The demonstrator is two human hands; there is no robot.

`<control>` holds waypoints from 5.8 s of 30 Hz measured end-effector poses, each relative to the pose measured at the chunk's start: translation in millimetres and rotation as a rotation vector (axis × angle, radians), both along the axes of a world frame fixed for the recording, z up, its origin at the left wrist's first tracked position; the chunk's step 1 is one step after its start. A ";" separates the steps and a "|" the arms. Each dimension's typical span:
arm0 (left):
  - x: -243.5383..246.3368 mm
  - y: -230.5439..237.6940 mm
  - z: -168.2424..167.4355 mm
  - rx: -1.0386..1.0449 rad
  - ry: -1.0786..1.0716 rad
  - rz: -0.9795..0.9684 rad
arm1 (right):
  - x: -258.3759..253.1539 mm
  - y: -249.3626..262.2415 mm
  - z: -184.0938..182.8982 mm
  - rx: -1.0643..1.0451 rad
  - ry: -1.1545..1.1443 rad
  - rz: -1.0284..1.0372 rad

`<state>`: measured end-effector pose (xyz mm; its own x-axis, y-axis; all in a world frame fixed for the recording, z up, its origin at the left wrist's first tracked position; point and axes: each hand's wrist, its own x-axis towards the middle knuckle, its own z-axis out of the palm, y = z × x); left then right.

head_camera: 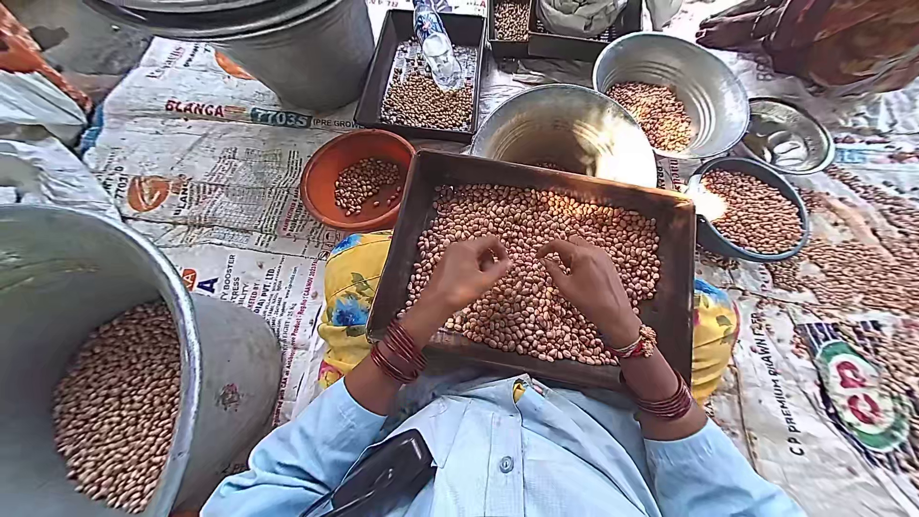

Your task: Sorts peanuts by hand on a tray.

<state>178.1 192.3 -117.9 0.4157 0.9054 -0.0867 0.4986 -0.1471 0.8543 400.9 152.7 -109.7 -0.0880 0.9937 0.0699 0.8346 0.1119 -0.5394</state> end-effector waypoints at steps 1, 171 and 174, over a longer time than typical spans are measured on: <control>-14.6 5.4 2.0 -0.013 -0.085 0.058 | -3.5 0.8 -2.3 0.017 -0.059 0.016; 27.6 5.8 -10.5 0.332 0.346 -0.148 | 1.7 -48.5 9.7 -0.081 -0.095 0.049; 28.0 5.8 -11.8 0.356 0.347 -0.159 | 0.0 -54.4 1.0 -0.071 -0.114 0.031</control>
